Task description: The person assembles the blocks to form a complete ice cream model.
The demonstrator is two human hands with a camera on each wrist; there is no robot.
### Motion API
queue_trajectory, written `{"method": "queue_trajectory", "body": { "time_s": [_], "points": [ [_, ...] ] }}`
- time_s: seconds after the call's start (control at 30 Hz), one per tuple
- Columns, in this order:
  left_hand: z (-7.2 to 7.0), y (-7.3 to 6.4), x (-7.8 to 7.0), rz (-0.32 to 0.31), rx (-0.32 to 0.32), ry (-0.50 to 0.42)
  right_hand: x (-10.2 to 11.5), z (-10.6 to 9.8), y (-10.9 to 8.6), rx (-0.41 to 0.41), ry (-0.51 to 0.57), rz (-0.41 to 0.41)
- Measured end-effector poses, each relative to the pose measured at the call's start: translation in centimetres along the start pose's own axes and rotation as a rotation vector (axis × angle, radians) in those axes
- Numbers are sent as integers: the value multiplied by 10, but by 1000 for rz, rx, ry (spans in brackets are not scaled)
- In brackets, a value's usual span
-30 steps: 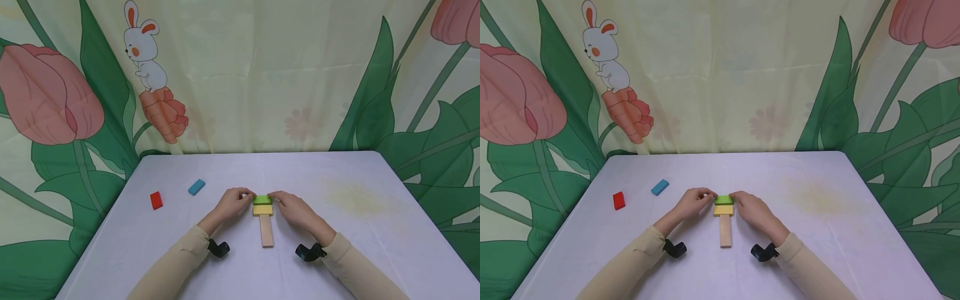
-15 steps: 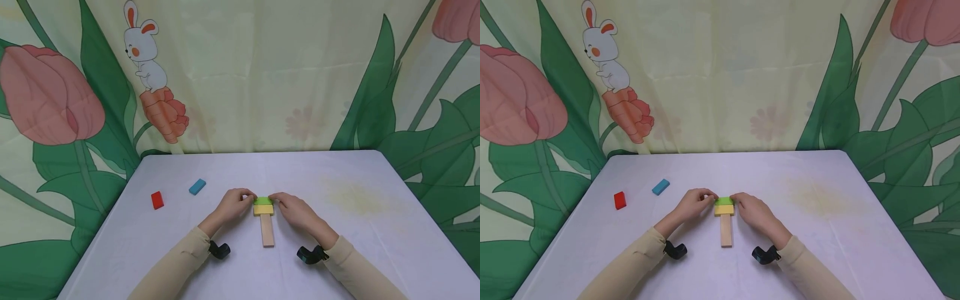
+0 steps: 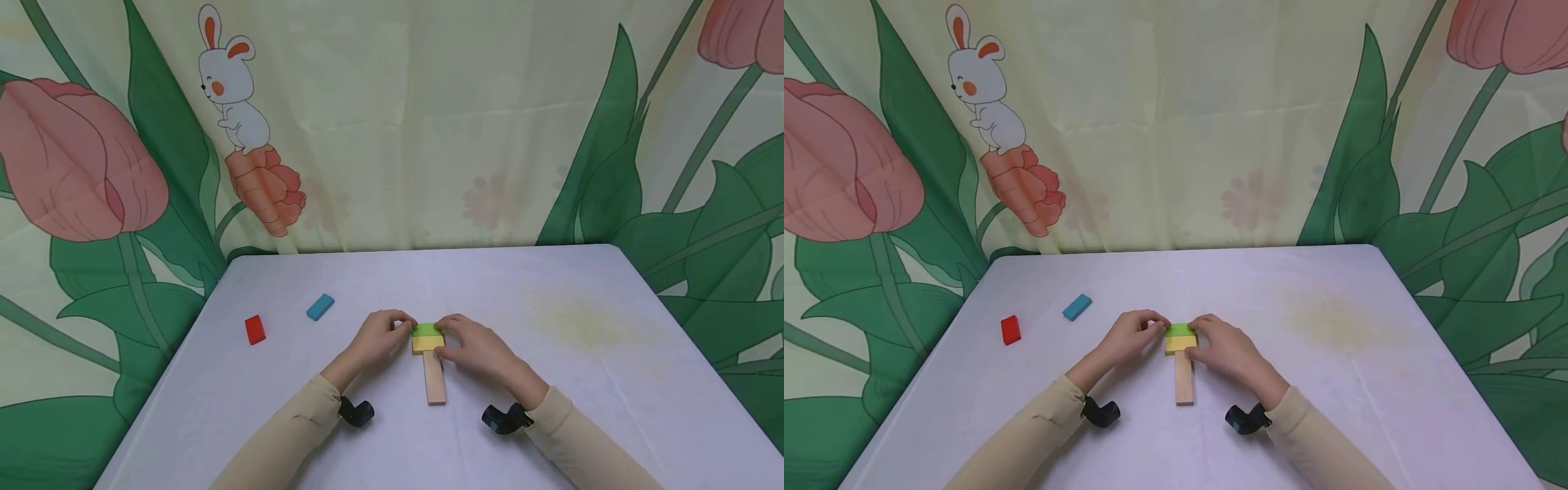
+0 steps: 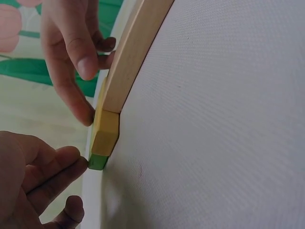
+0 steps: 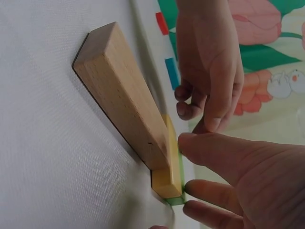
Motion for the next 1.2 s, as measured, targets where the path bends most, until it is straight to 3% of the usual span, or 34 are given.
{"method": "queue_trajectory", "body": {
  "time_s": [0.8, 1.2],
  "points": [
    [-4, -5, 1, 10, -4, 19, 3, 4, 0, -16, -22, 16],
    [-19, -1, 20, -35, -32, 33, 4, 5, 3, -3, -44, 18]
  ]
}}
Point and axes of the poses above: each hand's wrist, its own y-axis towards the middle knuckle, its own z-axis out of the palm, x = y × z, the point moved 6 cm from there along y, towards the middle knuckle, and after that the axes turned 7 degrees about -x, right-handed, at the moved point
